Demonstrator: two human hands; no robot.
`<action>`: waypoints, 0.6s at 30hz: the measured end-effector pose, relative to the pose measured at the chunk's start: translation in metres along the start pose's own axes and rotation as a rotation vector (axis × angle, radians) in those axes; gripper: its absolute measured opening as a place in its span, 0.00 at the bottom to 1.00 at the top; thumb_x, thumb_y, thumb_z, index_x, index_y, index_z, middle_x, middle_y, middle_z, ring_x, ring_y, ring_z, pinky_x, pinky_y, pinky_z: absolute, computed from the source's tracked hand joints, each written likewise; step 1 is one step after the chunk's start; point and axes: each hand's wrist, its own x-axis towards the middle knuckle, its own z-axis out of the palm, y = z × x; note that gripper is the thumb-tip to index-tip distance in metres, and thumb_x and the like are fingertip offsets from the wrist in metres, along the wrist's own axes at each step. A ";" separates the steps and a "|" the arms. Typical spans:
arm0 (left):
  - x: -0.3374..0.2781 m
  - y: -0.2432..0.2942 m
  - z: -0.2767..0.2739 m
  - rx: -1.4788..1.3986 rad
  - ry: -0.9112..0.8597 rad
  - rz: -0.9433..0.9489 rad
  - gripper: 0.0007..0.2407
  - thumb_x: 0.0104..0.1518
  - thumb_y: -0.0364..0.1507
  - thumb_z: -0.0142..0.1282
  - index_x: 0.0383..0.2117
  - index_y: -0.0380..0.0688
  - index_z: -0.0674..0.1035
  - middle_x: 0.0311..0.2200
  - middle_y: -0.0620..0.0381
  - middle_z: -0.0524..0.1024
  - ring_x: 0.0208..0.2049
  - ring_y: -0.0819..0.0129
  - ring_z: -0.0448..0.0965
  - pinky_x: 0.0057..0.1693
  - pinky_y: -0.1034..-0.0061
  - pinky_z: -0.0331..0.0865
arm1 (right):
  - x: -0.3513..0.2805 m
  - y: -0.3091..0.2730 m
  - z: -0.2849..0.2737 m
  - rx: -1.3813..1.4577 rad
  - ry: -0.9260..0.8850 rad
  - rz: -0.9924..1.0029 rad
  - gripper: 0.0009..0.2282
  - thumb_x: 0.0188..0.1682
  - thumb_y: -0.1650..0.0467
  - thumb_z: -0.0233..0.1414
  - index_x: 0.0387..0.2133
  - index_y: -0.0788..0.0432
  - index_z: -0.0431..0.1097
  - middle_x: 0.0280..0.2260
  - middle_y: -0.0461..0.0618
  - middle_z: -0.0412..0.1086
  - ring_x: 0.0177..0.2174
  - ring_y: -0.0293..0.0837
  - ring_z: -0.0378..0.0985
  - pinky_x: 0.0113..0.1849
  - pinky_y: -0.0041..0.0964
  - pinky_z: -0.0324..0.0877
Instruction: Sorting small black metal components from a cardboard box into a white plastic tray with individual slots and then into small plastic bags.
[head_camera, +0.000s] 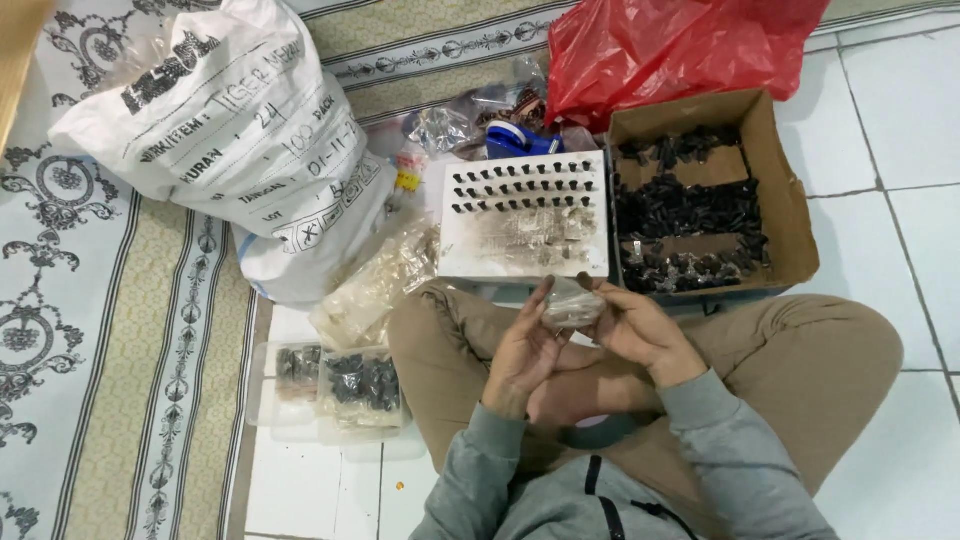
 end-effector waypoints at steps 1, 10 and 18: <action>0.003 -0.001 -0.001 -0.004 0.001 -0.003 0.25 0.62 0.29 0.55 0.67 0.47 0.66 0.46 0.46 0.79 0.46 0.63 0.82 0.56 0.69 0.72 | 0.009 0.003 -0.013 -0.001 0.005 0.000 0.07 0.53 0.78 0.46 0.41 0.63 0.70 0.38 0.58 0.76 0.35 0.51 0.81 0.42 0.49 0.74; -0.005 -0.021 0.032 0.756 0.245 0.593 0.30 0.50 0.14 0.54 0.64 0.39 0.65 0.31 0.60 0.68 0.33 0.73 0.71 0.43 0.77 0.72 | 0.010 0.030 0.017 -0.717 -0.050 -0.420 0.29 0.38 0.85 0.55 0.57 0.65 0.62 0.32 0.55 0.75 0.31 0.43 0.79 0.35 0.37 0.77; 0.011 -0.022 0.015 0.980 0.455 0.833 0.08 0.52 0.17 0.52 0.36 0.38 0.71 0.32 0.50 0.66 0.30 0.58 0.77 0.21 0.72 0.78 | 0.011 0.036 0.037 -1.267 0.310 -1.036 0.15 0.43 0.82 0.48 0.44 0.64 0.70 0.34 0.54 0.62 0.31 0.49 0.72 0.29 0.36 0.73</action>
